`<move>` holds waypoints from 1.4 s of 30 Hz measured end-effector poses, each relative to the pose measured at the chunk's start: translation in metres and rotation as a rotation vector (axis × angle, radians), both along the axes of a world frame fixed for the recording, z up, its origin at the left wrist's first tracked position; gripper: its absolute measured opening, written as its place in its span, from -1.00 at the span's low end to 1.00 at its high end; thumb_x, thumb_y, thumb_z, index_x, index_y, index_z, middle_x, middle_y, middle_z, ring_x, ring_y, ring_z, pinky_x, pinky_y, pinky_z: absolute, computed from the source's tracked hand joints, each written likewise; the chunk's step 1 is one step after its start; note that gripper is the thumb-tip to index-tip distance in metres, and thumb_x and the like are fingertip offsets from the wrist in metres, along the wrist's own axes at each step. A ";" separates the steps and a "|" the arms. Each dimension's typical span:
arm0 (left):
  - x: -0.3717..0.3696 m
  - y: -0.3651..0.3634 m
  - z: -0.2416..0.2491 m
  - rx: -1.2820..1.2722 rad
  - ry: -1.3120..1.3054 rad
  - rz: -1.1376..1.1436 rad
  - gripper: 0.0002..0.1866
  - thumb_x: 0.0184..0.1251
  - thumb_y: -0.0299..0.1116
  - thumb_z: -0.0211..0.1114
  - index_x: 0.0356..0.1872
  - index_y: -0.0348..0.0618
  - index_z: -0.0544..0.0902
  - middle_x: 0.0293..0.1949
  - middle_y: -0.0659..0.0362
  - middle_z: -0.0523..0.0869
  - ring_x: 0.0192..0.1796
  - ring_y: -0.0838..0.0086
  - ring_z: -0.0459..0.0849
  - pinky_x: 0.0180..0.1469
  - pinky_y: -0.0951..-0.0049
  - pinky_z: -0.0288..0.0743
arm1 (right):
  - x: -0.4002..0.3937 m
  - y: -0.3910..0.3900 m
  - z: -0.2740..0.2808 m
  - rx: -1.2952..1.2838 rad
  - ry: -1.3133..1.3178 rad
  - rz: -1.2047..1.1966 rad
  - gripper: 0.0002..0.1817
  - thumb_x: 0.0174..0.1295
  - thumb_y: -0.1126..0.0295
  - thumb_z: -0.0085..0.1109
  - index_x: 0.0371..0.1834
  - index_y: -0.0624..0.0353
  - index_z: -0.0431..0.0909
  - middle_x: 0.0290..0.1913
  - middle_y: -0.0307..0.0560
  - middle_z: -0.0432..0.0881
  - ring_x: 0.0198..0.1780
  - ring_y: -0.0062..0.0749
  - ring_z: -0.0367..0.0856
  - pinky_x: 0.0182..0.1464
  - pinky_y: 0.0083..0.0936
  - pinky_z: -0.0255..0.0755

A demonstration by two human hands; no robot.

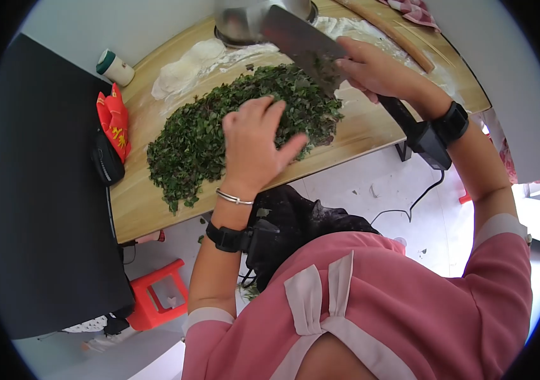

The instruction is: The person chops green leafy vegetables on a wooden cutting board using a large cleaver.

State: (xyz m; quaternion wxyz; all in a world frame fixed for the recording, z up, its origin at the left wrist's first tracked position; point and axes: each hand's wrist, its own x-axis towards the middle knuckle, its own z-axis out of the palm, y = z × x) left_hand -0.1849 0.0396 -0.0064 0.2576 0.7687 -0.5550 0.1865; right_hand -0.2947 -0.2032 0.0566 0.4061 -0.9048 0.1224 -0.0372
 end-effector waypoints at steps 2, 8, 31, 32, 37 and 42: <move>-0.012 -0.011 0.002 0.146 -0.042 -0.063 -0.38 0.19 -0.11 0.40 0.28 -0.09 0.53 0.26 0.02 0.51 0.28 0.13 0.46 0.27 0.09 0.23 | -0.013 -0.022 -0.009 0.263 -0.016 -0.055 -0.77 0.51 0.32 -0.10 0.07 0.21 0.32 -0.58 -0.28 0.38 -0.73 -0.64 0.35 -0.72 -0.62 0.26; 0.005 -0.042 -0.010 0.233 -0.139 -0.111 -0.31 0.17 -0.20 0.42 0.37 -0.04 0.45 0.30 0.01 0.47 0.32 0.12 0.42 0.28 0.09 0.26 | -0.048 -0.048 -0.044 0.742 -0.007 -0.217 -0.76 0.52 0.31 -0.08 0.17 0.06 0.37 -0.61 -0.40 0.30 -0.75 -0.78 0.20 -0.73 -0.71 0.16; 0.105 -0.149 0.025 0.619 0.411 -0.446 -0.78 0.00 -0.34 0.50 -0.29 -0.17 0.78 0.04 0.00 0.69 0.08 0.13 0.65 0.18 0.31 0.50 | -0.057 -0.059 -0.076 1.052 -0.239 -0.254 -0.72 0.49 0.39 -0.12 0.20 0.18 0.30 -0.58 -0.33 0.35 -0.74 -0.70 0.26 -0.72 -0.65 0.27; 0.105 -0.152 0.026 0.620 0.412 -0.449 -0.78 0.00 -0.34 0.50 -0.29 -0.17 0.78 0.04 0.00 0.69 0.08 0.13 0.65 0.18 0.31 0.50 | -0.057 -0.060 -0.077 1.052 -0.240 -0.259 -0.72 0.49 0.39 -0.12 0.20 0.18 0.30 -0.58 -0.33 0.35 -0.74 -0.70 0.26 -0.72 -0.65 0.27; 0.093 -0.149 0.017 0.586 0.459 -0.345 -0.54 0.05 -0.39 0.47 0.06 -0.13 0.67 -0.03 0.01 0.71 -0.02 0.15 0.67 0.08 0.32 0.53 | -0.056 -0.059 -0.078 1.028 -0.242 -0.251 -0.73 0.49 0.40 -0.13 0.19 0.19 0.31 -0.57 -0.33 0.35 -0.74 -0.70 0.26 -0.71 -0.64 0.27; 0.076 -0.148 0.015 0.530 0.331 -0.378 -0.63 0.08 -0.51 0.38 -0.03 -0.20 0.62 -0.10 0.05 0.70 -0.01 0.17 0.65 0.10 0.32 0.50 | -0.057 -0.058 -0.076 1.044 -0.243 -0.258 -0.74 0.50 0.40 -0.13 0.18 0.17 0.32 -0.58 -0.33 0.35 -0.73 -0.70 0.26 -0.71 -0.64 0.27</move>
